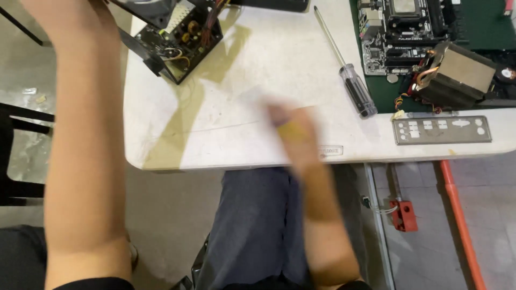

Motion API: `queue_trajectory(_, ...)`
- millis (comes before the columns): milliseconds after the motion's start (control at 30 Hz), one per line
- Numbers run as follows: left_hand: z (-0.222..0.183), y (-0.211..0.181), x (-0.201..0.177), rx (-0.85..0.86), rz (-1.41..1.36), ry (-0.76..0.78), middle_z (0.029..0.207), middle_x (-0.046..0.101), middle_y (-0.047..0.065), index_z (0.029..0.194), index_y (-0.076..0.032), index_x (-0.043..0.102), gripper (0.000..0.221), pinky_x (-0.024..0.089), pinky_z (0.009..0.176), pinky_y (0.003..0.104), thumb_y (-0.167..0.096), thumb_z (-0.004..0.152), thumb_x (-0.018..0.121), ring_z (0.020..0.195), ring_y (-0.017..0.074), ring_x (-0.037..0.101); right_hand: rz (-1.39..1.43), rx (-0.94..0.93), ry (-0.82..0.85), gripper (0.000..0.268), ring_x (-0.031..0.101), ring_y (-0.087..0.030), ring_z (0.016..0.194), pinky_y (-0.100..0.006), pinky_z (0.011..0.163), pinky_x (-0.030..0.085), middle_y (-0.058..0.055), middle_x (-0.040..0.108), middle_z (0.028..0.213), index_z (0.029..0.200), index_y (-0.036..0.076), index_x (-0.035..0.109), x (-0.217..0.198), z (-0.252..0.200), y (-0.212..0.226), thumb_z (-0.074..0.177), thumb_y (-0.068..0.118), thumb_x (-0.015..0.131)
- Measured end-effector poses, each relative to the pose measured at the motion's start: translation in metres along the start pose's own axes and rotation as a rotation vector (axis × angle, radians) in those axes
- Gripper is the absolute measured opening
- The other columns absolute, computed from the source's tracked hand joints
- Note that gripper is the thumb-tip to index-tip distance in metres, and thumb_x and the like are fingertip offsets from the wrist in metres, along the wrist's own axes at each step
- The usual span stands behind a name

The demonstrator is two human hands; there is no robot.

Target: Cleaning a computer case fan using a small brush and performing maintenance on other computer components like the power supply and motherboard.

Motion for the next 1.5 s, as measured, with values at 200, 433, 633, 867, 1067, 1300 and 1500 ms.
queue_trajectory(200,0.006,-0.012,0.031,-0.051,0.04,0.064,0.103,0.065,0.01,0.113,-0.01,0.06,0.029,0.054,0.075,0.043,-0.032,0.099,0.071,0.087,0.0252,0.064,-0.799,-0.606,-0.518,0.019,0.071,-0.044,0.083,-0.051,0.072,0.05,-0.024,0.073,0.084,0.106,0.002,0.076,0.074,0.002,-0.023,0.096,0.012,0.063)
queue_trajectory(433,0.008,-0.002,0.06,-0.126,0.104,0.144,0.089,0.062,0.004,0.1,-0.013,0.058,0.034,0.052,0.067,0.035,-0.042,0.094,0.073,0.077,0.0182,0.062,-0.433,-0.863,0.67,0.035,0.074,-0.015,0.099,-0.033,0.081,0.045,0.005,0.079,0.11,0.112,0.023,0.073,0.095,-0.082,0.024,0.094,0.047,0.055)
queue_trajectory(633,-0.032,0.036,0.066,-0.212,0.162,0.285,0.125,0.069,0.017,0.127,-0.005,0.063,0.049,0.056,0.078,0.03,-0.046,0.102,0.06,0.088,0.02,0.062,-0.204,-0.656,-0.161,0.03,0.07,-0.012,0.085,-0.025,0.077,0.055,0.0,0.074,0.096,0.113,0.013,0.071,-0.112,-0.055,-0.001,0.104,0.028,0.047)
queue_trajectory(867,-0.077,0.097,0.062,-0.466,0.076,0.301,0.125,0.073,0.024,0.134,-0.004,0.061,0.061,0.057,0.065,0.024,-0.052,0.097,0.061,0.101,0.0387,0.081,0.314,-0.493,-1.011,0.035,0.061,-0.013,0.064,-0.02,0.057,0.047,-0.009,0.064,0.086,0.11,0.007,0.063,-0.187,-0.061,-0.035,0.107,0.039,0.048)
queue_trajectory(1067,-0.086,0.107,0.061,-0.46,-0.036,0.404,0.134,0.064,0.034,0.14,0.0,0.052,0.062,0.067,0.101,0.047,-0.048,0.103,0.062,0.114,0.0403,0.073,0.035,-0.685,-0.91,0.039,0.067,-0.023,0.073,-0.028,0.064,0.056,-0.019,0.063,0.095,0.113,-0.009,0.063,-0.15,-0.06,-0.004,0.114,0.027,0.047)
queue_trajectory(1300,-0.091,0.104,0.063,-0.506,-0.066,0.42,0.128,0.068,0.036,0.14,-0.003,0.053,0.058,0.066,0.094,0.047,-0.046,0.103,0.063,0.104,0.0448,0.076,-0.103,-0.899,-0.512,0.03,0.073,-0.026,0.094,-0.036,0.093,0.056,-0.016,0.072,0.102,0.118,-0.003,0.065,-0.096,-0.041,0.049,0.109,0.024,0.056)
queue_trajectory(1500,-0.087,0.092,0.071,-0.366,0.094,0.523,0.13,0.07,0.029,0.144,-0.004,0.047,0.054,0.069,0.098,0.042,-0.044,0.109,0.057,0.108,0.0374,0.078,-0.47,-1.003,-0.271,0.018,0.067,-0.016,0.067,-0.022,0.052,0.049,-0.015,0.075,0.088,0.108,-0.01,0.072,-0.077,-0.027,0.099,0.108,0.001,0.058)
Point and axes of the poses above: each hand's wrist, its own z-axis towards the middle knuckle, its own x-axis out of the palm, y = z × x, the point moved 7 cm from there along z, towards the middle knuckle
